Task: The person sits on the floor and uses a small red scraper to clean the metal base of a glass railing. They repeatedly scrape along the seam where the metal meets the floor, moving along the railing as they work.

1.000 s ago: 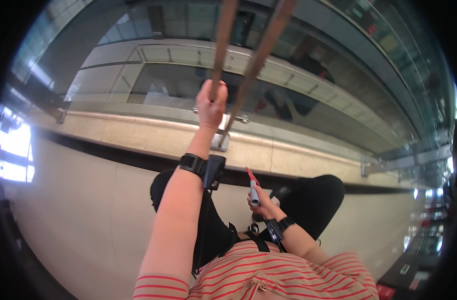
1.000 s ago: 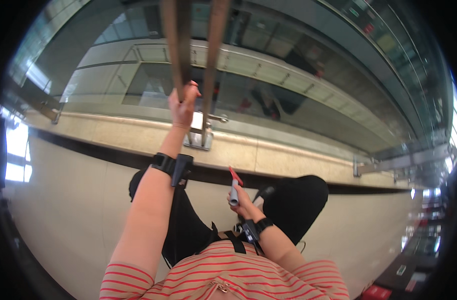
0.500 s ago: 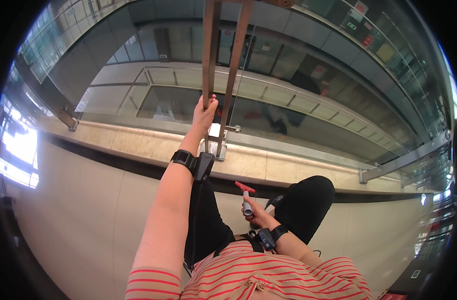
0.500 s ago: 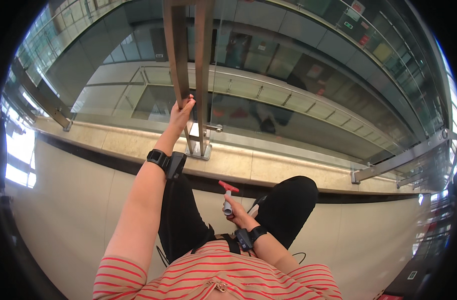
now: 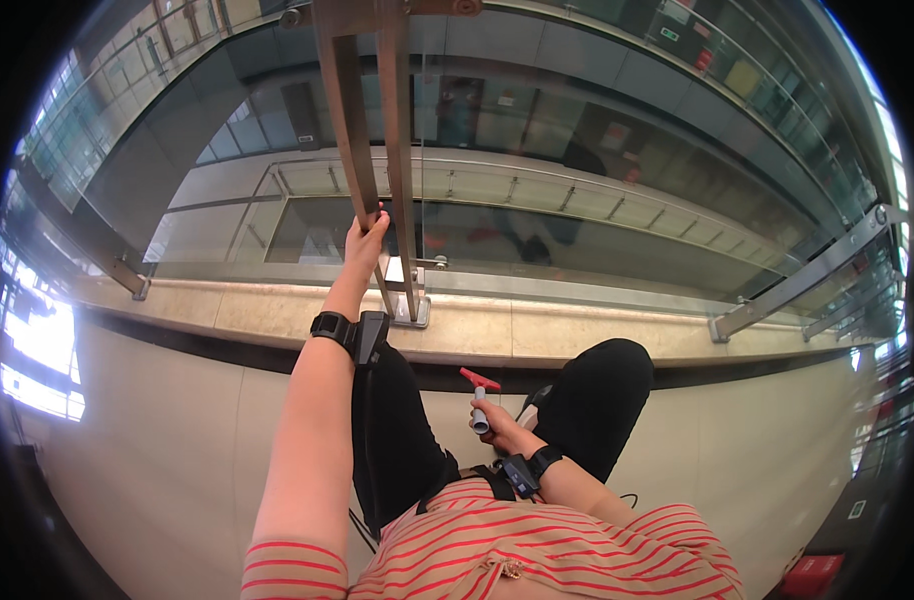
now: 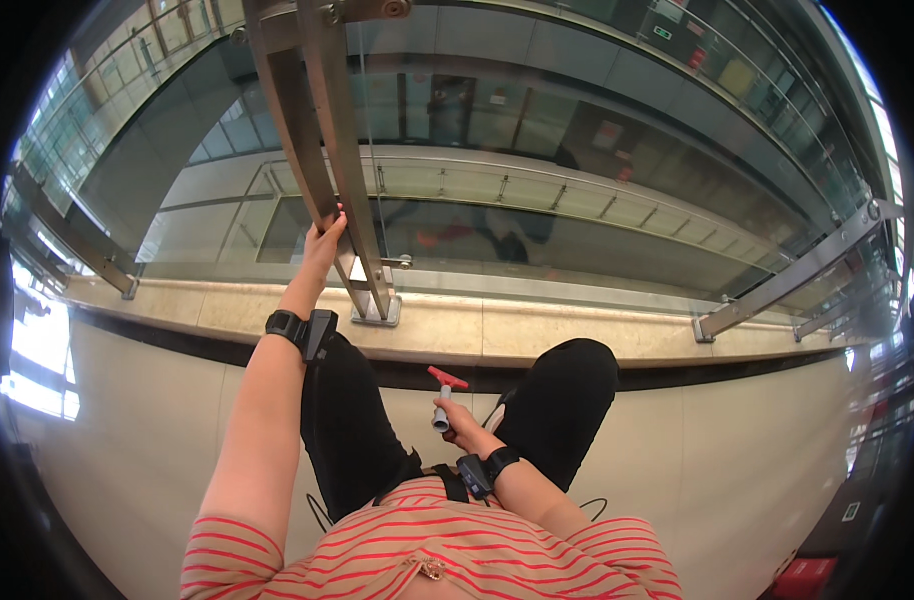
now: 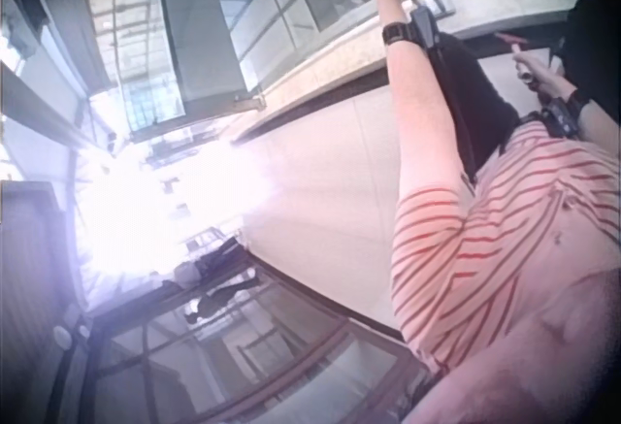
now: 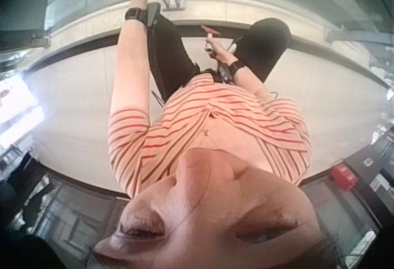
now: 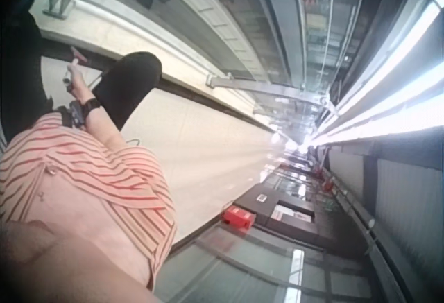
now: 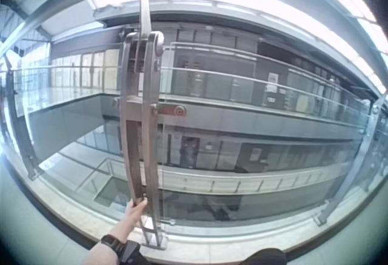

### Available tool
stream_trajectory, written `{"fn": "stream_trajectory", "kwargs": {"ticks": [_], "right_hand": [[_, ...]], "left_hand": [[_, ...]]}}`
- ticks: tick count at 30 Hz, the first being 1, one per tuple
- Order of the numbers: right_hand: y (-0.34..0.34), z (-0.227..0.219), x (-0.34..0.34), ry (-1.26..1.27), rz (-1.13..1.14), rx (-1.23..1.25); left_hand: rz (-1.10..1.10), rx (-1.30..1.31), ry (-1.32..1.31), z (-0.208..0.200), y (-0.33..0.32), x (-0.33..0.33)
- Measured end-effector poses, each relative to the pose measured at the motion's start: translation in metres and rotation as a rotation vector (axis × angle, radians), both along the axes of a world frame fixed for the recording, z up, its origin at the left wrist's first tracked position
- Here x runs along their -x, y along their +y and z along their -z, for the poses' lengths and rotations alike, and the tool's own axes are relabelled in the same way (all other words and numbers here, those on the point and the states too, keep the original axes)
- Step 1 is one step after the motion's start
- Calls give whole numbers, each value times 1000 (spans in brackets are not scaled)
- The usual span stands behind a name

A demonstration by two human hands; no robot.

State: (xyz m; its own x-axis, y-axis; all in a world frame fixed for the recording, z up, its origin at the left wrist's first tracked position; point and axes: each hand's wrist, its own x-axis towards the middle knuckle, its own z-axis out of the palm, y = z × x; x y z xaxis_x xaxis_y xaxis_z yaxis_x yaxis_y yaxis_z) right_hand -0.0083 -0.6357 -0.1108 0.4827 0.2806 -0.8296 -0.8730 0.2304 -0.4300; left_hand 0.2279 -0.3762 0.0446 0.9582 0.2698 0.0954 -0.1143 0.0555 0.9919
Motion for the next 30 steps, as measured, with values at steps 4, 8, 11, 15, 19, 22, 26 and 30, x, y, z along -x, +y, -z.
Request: {"fn": "stream_trajectory", "kwargs": {"ticks": [4,8,11,15,19,22,26,30], "right_hand": [[1,-2,1,-29,-18,12],[2,-1,0,-40,-45,36],[3,1,2,-41,-66,59],[4,5,5,-80,-82,78],[2,4,5,-91,-57,107],[2,1,5,-83,-19,127],[0,2,4,-98,15,109],[-3,3,4,-103,7,95]], "left_hand": [[-10,-45,42,-3,1,3],[0,-55,58,-4,2,4],[-43,-58,55,-2,1,4],[-38,-182,80,4,8,0],[-17,-80,92,9,9,-7],[28,-95,66,8,9,-7],[65,-86,95,9,10,-5],[63,-83,6,8,12,-7]]}}
